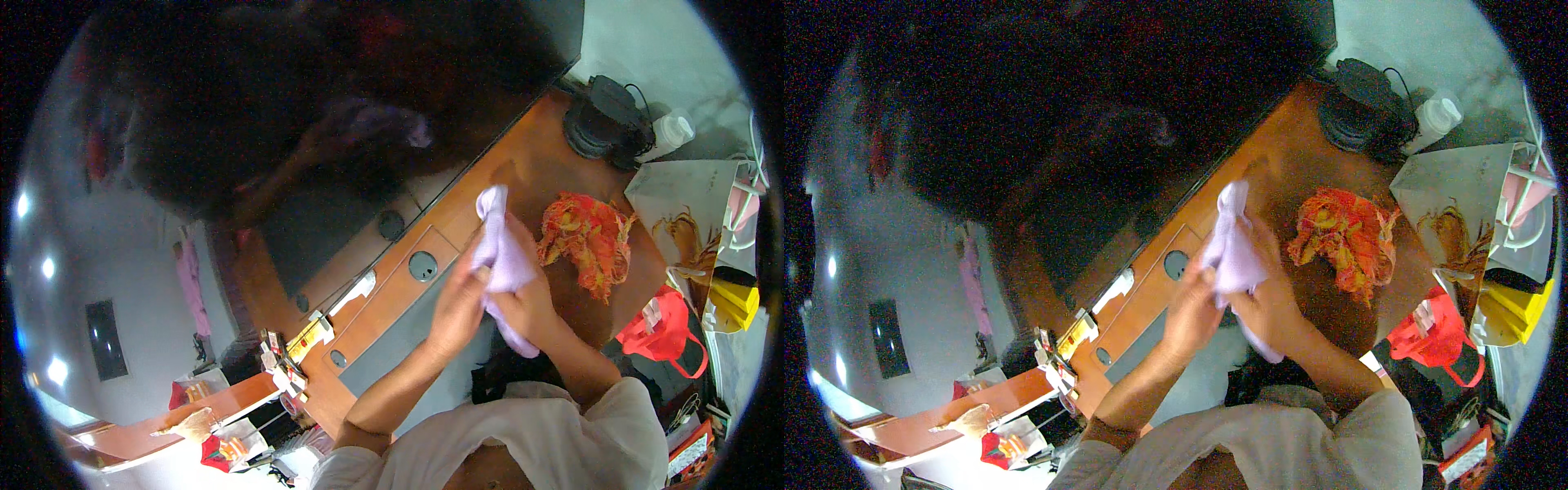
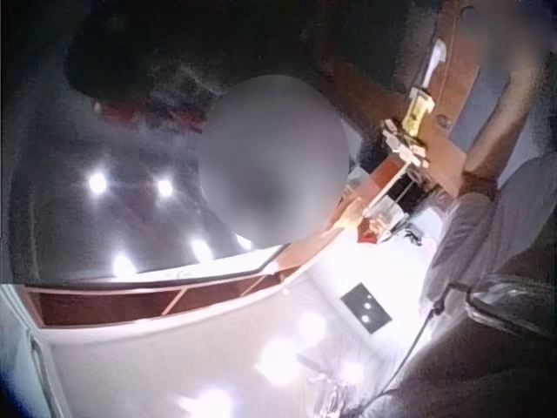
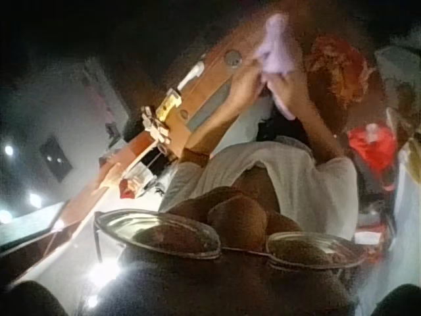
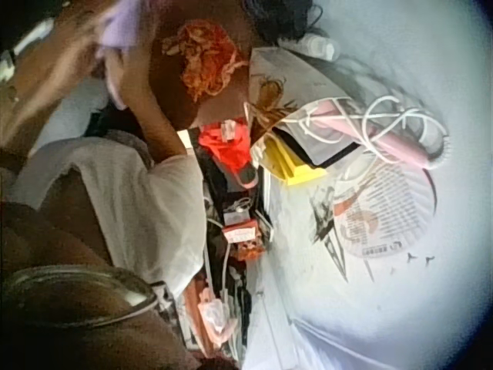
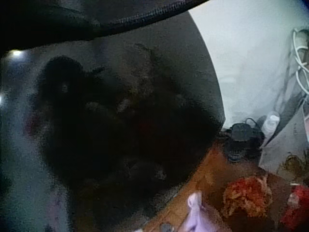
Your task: The person wipes a large flat-screen TV with two cloths, then cleans a black camera lens with a cloth and a small tool. They plug the lens into a power strip and place it into a red bag.
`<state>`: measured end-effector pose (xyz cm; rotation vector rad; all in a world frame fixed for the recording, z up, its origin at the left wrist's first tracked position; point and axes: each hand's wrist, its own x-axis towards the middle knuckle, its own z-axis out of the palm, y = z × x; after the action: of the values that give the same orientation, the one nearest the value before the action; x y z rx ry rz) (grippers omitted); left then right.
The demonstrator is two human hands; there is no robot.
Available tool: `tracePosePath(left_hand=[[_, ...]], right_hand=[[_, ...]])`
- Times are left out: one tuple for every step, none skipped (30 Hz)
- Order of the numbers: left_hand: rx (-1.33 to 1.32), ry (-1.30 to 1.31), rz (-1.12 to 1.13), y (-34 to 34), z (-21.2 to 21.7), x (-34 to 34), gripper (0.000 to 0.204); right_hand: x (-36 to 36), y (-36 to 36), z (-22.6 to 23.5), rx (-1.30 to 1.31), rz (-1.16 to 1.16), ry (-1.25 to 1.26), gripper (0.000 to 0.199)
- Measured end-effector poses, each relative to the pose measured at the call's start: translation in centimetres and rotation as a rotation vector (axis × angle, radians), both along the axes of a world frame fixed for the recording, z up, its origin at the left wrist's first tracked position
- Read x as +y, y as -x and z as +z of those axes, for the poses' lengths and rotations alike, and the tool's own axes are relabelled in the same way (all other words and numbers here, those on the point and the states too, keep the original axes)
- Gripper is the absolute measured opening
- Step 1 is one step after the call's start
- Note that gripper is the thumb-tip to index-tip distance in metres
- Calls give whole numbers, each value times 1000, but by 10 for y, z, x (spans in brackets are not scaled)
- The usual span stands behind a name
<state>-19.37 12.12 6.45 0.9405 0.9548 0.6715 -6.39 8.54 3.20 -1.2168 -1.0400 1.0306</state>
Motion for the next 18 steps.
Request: tracePosePath(left_hand=[[57,-242,-135,1,-3,2,67],[262,-479,-258,-1,25,14,67],[393,-668,-252,5,34,21,65],[520,-860,-253,7,43,28,63],[664,-1046,-236,15,48,33,62],[831,-1239,-176,23,48,38,54],[962,-1341,-139,34,48,41,47],[994,-1379,-99,44,52,41,46],[1024,-1412,-55,55,52,39,45],[1064,-1433,-2,65,52,36,45],[1104,-1454,52,74,51,32,46],[1147,-1460,103,85,50,27,46],[1162,-1487,163,96,46,23,45],[1193,-1491,199,97,46,20,45],[1241,-1488,241,102,45,16,45],[1282,-1523,273,109,41,16,48],[1345,-1498,312,115,37,10,51],[1326,-1496,354,117,35,9,51]], right_hand=[[11,2,-10,-3,-64,-87,74],[22,2,-22,-16,-141,-168,69],[46,-6,-27,-66,-258,-321,66],[70,-18,-30,-131,-391,-465,64],[89,-29,-25,-171,-434,-462,65],[113,-37,-25,-277,-605,-392,65],[133,-49,-24,-339,-651,-429,61],[149,-52,-22,-331,-710,-406,59],[162,-49,-22,-326,-766,-383,57],[172,-43,-22,-296,-802,-356,54],[180,-32,-23,-266,-838,-329,52],[182,-11,-22,-266,-849,-381,50],[179,9,-18,-368,-854,-442,49],[175,32,-19,-370,-838,-598,48],[168,60,-21,-416,-776,-677,50],[152,90,-28,-467,-646,-649,48],[142,120,-36,-507,-550,-744,45],[132,145,-42,-549,-451,-839,43]])
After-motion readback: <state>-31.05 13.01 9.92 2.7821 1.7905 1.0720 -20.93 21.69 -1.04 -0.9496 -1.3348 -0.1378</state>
